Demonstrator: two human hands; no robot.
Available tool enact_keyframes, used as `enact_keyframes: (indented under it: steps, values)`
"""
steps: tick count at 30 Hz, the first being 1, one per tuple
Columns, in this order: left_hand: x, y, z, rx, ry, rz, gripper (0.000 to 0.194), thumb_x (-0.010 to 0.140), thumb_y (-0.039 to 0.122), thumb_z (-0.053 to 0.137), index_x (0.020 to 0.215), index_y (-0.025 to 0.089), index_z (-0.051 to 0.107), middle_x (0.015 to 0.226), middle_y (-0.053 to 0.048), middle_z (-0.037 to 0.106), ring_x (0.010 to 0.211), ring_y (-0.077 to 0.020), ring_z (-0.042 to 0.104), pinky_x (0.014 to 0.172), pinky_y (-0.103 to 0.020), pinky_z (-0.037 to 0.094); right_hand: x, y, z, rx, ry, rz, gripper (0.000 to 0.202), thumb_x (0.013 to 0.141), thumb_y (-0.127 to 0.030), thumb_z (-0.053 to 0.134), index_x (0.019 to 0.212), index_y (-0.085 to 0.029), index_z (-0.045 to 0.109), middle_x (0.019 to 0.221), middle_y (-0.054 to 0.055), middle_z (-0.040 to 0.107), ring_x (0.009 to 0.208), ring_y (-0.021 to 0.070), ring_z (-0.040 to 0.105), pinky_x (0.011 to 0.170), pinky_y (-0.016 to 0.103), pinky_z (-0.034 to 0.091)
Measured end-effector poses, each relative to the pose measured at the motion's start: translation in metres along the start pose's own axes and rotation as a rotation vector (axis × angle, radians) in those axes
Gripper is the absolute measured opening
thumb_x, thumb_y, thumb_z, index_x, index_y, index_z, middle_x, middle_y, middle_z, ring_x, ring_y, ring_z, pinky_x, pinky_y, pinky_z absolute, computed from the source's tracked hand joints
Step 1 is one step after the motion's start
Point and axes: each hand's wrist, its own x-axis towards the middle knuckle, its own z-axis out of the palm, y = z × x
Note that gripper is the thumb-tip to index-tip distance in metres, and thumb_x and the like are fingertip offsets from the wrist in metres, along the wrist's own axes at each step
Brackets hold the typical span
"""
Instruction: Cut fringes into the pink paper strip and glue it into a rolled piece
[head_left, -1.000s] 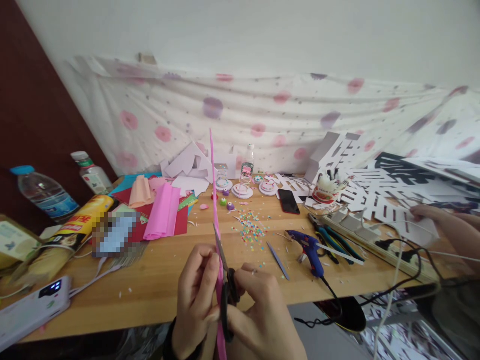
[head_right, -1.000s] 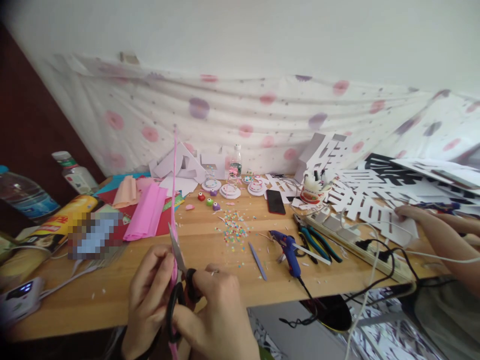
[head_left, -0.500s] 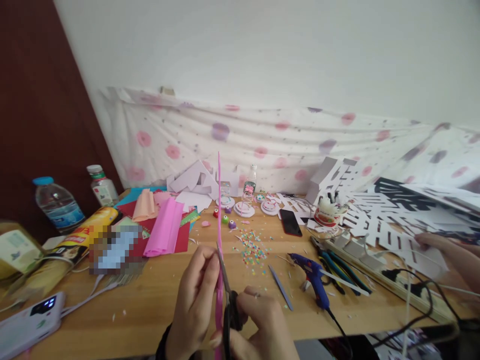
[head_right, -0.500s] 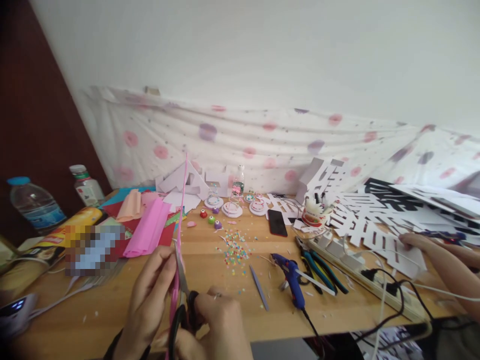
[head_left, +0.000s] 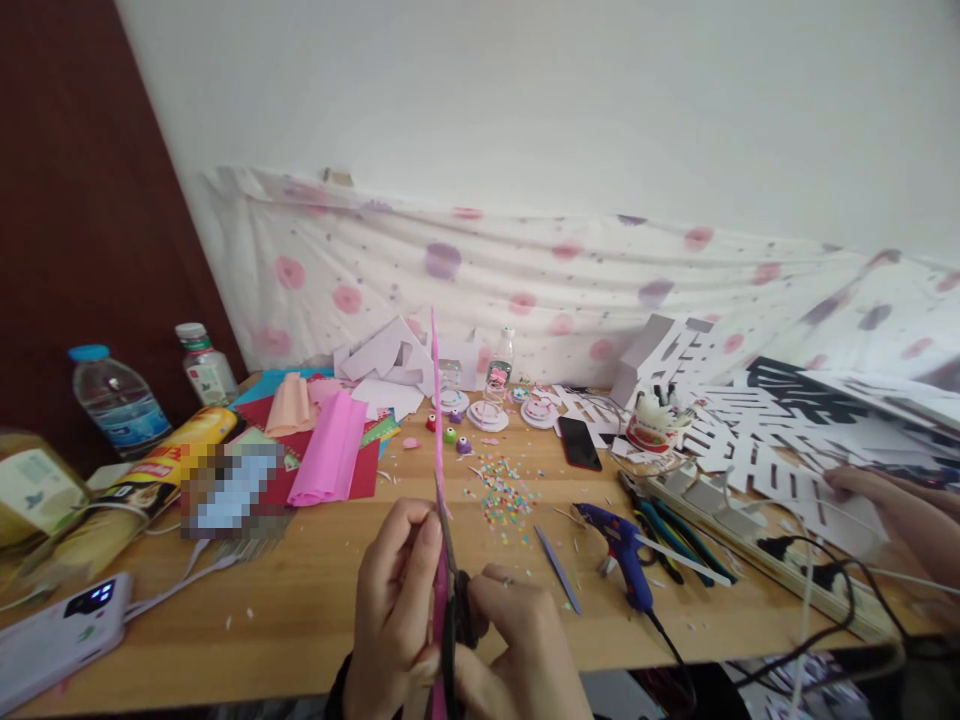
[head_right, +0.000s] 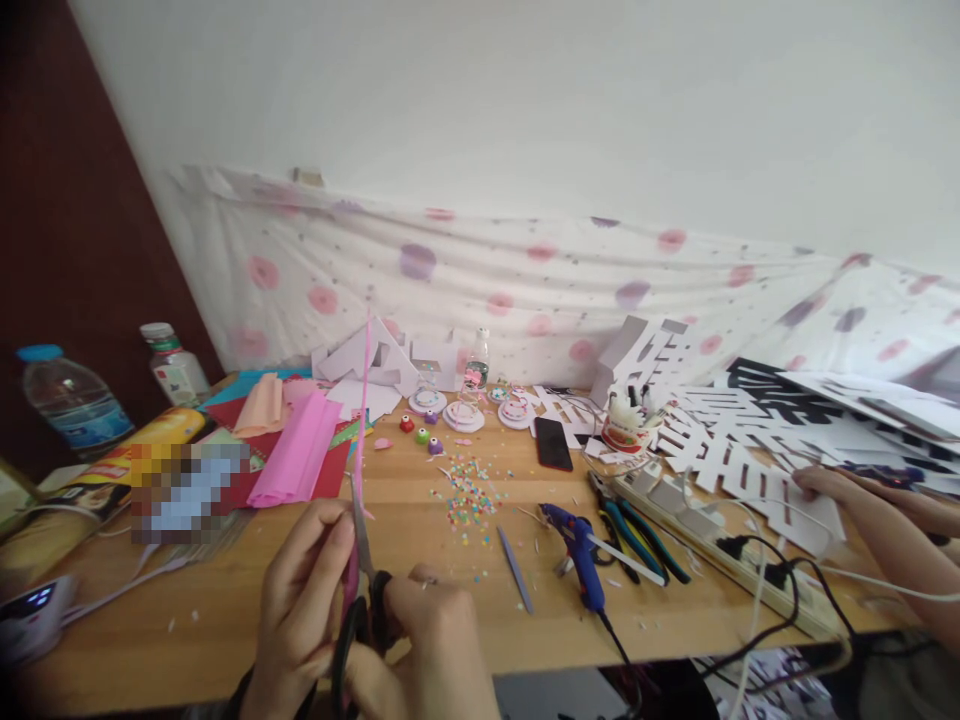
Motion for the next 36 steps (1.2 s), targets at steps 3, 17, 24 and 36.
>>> enact_keyframes:
  steps: [3,17,24,36]
  values:
    - [0.002,0.004,0.0,0.012,-0.016,0.003,0.042,0.094,0.053,0.049,0.067,0.022,0.052,0.052,0.005,0.038,0.042,-0.0115,0.039,0.037,-0.02,0.035,0.0,-0.002,-0.001,0.019,-0.007,0.04,0.054,0.083,-0.06,0.063,0.053,-0.017,0.048,0.054,-0.001,0.051,0.052,0.011,0.046,0.051,0.022,0.029]
    - [0.001,-0.006,-0.008,-0.025,-0.133,-0.07,0.034,0.098,0.047,0.048,0.076,0.022,0.051,0.057,0.007,0.038,0.043,-0.0087,0.038,0.038,-0.018,0.032,0.003,-0.003,-0.002,0.083,-0.063,0.078,0.044,0.084,-0.049,0.065,0.056,-0.017,0.051,0.057,-0.002,0.051,0.058,0.011,0.048,0.057,0.021,0.033]
    - [0.018,0.004,-0.009,0.005,-0.09,0.004,0.031,0.098,0.04,0.05,0.075,0.02,0.055,0.062,0.004,0.045,0.053,-0.0104,0.046,0.049,-0.019,0.04,0.005,-0.008,-0.005,0.048,-0.041,0.057,0.058,0.085,-0.065,0.061,0.052,-0.017,0.052,0.056,-0.001,0.051,0.056,0.0115,0.048,0.054,0.023,0.032]
    - [-0.002,-0.003,0.001,-0.067,0.006,0.001,0.028,0.1,0.042,0.046,0.08,0.022,0.052,0.055,0.006,0.045,0.037,-0.0083,0.038,0.036,-0.018,0.033,0.009,-0.019,-0.005,0.145,-0.043,0.093,0.047,0.08,-0.058,0.067,0.058,-0.018,0.053,0.059,0.0,0.055,0.059,0.0132,0.049,0.056,0.024,0.033]
